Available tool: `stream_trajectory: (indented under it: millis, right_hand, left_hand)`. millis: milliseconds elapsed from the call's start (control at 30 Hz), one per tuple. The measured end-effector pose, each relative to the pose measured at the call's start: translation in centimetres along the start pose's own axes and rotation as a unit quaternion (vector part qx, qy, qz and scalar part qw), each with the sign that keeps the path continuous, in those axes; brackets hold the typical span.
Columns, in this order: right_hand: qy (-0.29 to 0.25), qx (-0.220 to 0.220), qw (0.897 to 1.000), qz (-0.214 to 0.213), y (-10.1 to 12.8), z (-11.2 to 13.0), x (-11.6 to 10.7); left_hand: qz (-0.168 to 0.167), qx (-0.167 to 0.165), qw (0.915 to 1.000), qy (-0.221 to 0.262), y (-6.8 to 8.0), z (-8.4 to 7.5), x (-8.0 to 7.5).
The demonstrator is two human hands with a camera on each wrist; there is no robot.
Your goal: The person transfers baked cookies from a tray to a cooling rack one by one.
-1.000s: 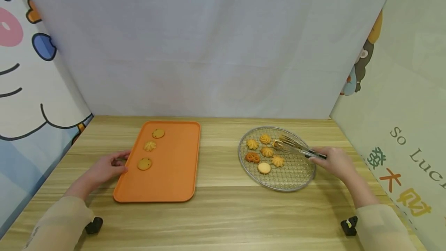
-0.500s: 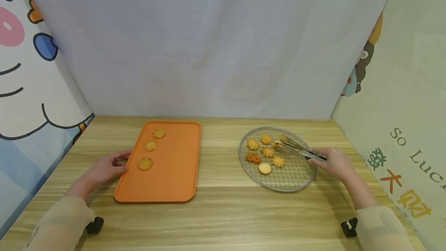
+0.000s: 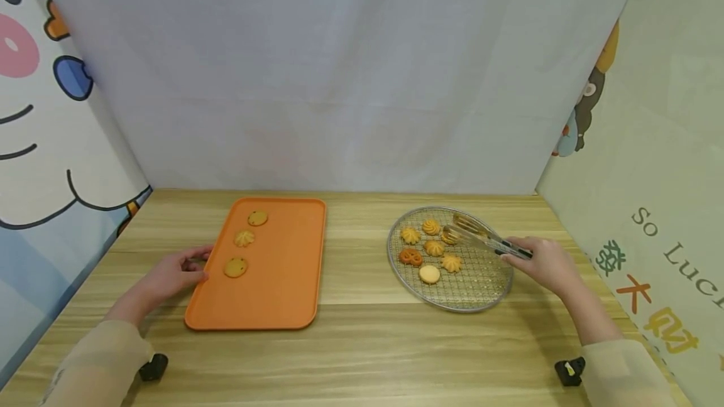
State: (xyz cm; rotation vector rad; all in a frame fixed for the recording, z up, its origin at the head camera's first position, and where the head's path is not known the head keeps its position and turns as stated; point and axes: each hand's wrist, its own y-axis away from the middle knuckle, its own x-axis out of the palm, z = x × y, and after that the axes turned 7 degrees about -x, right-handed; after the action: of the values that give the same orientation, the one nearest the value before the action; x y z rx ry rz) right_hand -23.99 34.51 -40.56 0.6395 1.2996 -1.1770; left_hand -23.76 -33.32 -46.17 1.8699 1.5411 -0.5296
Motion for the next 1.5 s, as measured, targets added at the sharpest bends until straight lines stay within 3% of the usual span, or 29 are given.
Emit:
stream_trajectory:
  millis: [567,967,1500]
  right_hand:
    - [-0.003,0.004,1.0,0.009,-1.2,4.4,-1.7]
    - [-0.02,-0.037,0.998,-0.038,-2.8,7.9,-2.5]
    - [-0.075,-0.053,0.995,-0.045,-5.8,13.7,-2.6]
  left_hand:
    - [0.001,-0.008,1.0,0.003,0.0,0.0,0.0]
    - [0.009,-0.013,0.9999,0.002,0.1,-0.3,-0.1]
    - [0.01,-0.014,0.9999,0.001,0.0,-0.1,-0.1]
